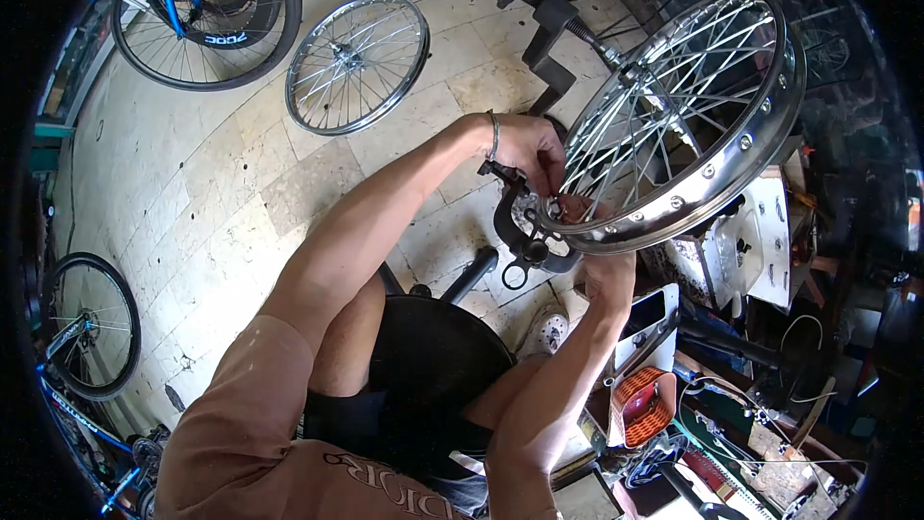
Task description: The person uses a spoke wrench to adjust the tension of the spokes on a bicycle wheel mounted on a truing stand. They rotate the wheel periodically to check alignment and continue tightening or loosening specific spokes to true the rim.
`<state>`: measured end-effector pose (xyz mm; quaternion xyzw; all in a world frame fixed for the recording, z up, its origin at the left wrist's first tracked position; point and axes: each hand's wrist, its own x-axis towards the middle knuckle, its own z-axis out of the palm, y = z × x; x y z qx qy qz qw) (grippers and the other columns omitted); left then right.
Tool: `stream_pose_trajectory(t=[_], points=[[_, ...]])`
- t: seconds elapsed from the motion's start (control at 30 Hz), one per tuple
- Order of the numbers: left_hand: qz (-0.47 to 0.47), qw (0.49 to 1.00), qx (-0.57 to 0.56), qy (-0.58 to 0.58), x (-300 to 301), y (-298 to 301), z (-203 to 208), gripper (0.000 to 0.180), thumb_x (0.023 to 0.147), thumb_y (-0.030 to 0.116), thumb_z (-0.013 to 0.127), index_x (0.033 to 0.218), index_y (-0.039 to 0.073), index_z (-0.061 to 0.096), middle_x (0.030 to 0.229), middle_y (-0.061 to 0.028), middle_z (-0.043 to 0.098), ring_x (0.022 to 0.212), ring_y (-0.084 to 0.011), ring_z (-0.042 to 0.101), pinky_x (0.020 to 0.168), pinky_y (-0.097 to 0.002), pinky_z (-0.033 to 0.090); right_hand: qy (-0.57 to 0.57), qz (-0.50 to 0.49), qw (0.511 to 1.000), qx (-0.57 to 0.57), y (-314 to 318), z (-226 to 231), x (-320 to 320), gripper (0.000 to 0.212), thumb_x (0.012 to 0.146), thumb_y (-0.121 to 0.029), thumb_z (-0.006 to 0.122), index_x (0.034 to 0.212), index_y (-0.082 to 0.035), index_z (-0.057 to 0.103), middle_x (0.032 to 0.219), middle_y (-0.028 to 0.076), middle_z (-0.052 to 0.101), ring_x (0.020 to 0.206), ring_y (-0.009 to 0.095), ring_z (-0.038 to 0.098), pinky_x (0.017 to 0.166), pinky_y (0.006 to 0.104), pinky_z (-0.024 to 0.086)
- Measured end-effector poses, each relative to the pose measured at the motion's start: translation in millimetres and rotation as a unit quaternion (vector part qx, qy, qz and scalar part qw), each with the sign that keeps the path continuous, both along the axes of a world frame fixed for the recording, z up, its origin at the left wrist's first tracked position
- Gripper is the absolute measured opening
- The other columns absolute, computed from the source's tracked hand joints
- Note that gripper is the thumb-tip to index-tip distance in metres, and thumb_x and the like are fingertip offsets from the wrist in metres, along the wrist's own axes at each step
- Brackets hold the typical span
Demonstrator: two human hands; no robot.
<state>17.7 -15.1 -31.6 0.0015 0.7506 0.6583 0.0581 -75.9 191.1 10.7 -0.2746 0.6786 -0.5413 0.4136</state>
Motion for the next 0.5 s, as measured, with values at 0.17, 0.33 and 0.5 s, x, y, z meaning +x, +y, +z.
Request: stream_pose_trajectory(t=[0.17,0.33,0.5], points=[[-0.021,0.999,0.037,-0.011,-10,1,-8,0.019,0.069,0.005,0.077,0.086,0.003,0.071,0.077,-0.0034,0.069,0.070,-0.0094,0.062,0.062,-0.0248,0.048,0.012,-0.012,1.000,0.005,2,-1,-4,0.027,0.086,-0.017,0.069,0.104,0.003,0.066,0.084,0.002,0.065,0.075,0.008,0.056,0.066,0.0229,0.044],[-0.019,0.999,0.039,-0.016,-14,3,-19,0.017,0.069,0.004,0.076,0.084,0.003,0.069,0.077,-0.0034,0.069,0.071,-0.0097,0.062,0.063,-0.0257,0.048,0.047,-0.012,0.998,0.031,-2,0,1,0.030,0.085,-0.017,0.070,0.106,0.003,0.065,0.086,0.004,0.065,0.076,0.008,0.056,0.068,0.0227,0.045],[0.015,0.989,-0.141,-0.046,-8,10,9,0.013,0.072,0.003,0.073,0.084,0.003,0.069,0.077,-0.0072,0.069,0.072,-0.0153,0.065,0.062,-0.0292,0.048,0.039,0.001,0.999,0.015,4,-18,-9,0.028,0.083,-0.010,0.069,0.108,0.003,0.064,0.094,0.005,0.066,0.084,0.009,0.058,0.075,0.0227,0.045]])
